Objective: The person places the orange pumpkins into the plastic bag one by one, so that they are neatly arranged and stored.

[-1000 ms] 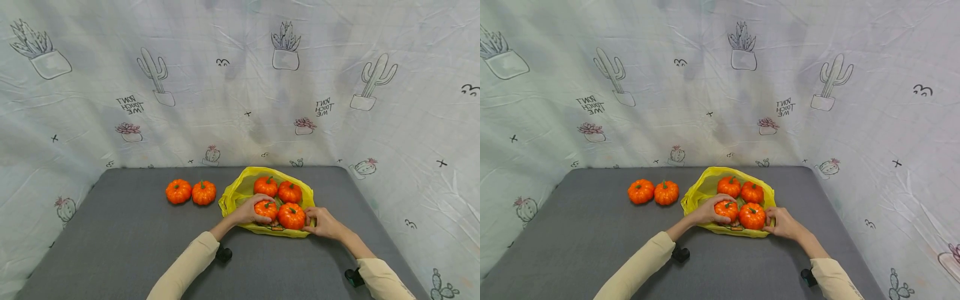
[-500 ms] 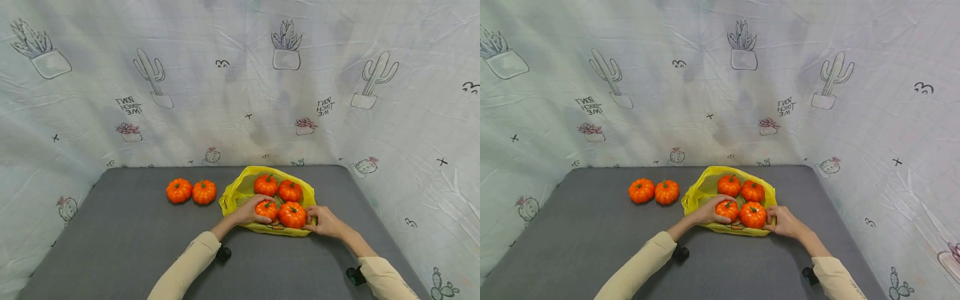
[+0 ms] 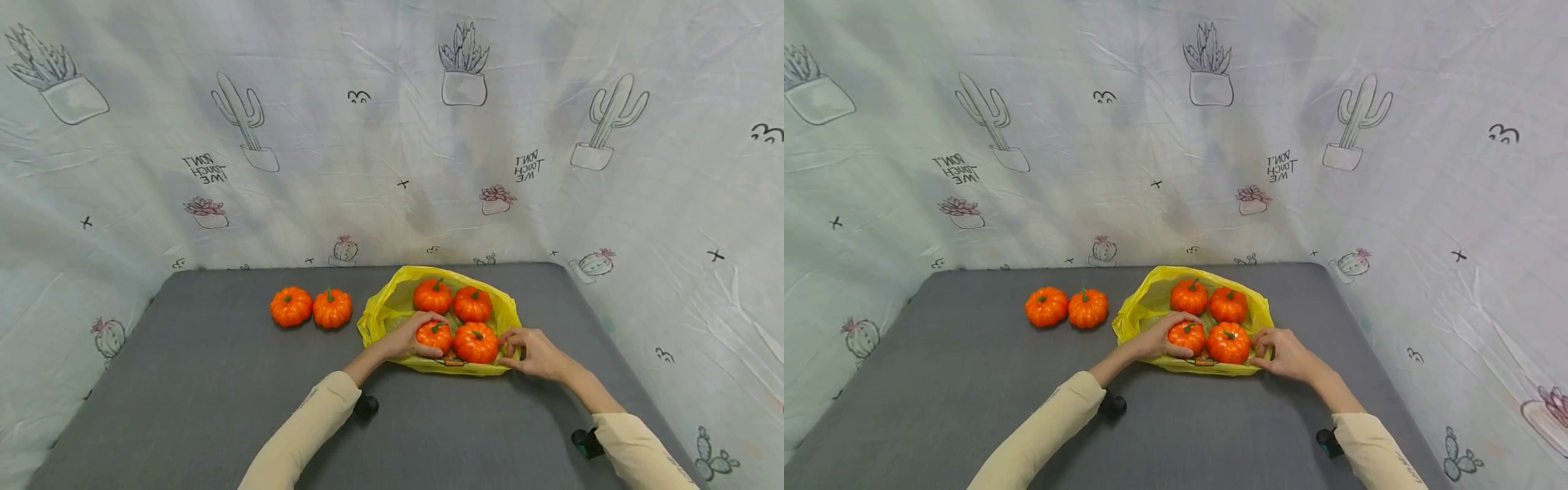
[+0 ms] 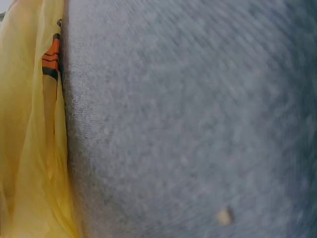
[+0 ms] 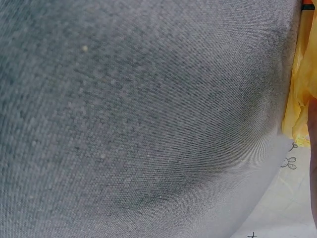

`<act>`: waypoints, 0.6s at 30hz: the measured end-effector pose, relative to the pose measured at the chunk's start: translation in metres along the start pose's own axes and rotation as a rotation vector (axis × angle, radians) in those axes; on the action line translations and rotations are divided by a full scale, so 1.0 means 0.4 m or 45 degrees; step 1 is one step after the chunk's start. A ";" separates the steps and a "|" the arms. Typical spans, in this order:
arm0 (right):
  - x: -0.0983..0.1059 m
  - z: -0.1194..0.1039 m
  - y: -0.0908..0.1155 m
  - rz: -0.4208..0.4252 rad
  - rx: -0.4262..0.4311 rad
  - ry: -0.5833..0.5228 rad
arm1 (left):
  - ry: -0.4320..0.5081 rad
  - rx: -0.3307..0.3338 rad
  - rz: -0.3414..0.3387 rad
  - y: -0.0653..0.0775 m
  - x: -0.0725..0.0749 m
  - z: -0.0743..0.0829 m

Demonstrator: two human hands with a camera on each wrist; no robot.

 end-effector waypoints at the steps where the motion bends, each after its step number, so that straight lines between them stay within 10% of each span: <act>1: -0.001 0.001 0.001 -0.003 -0.003 -0.004 | 0.002 0.009 -0.005 0.000 0.000 0.000; 18: -0.010 0.000 -0.001 0.026 0.065 0.024 | -0.086 0.019 0.015 0.004 -0.009 0.001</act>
Point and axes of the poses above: each hand's wrist, its own y-axis away from the middle knuckle, its own x-axis out of the back of the hand, z = x × y, the point moved 8 cm from there along -y, towards the middle knuckle, and after that the axes turned 3 degrees about x, right-handed, at the moved point
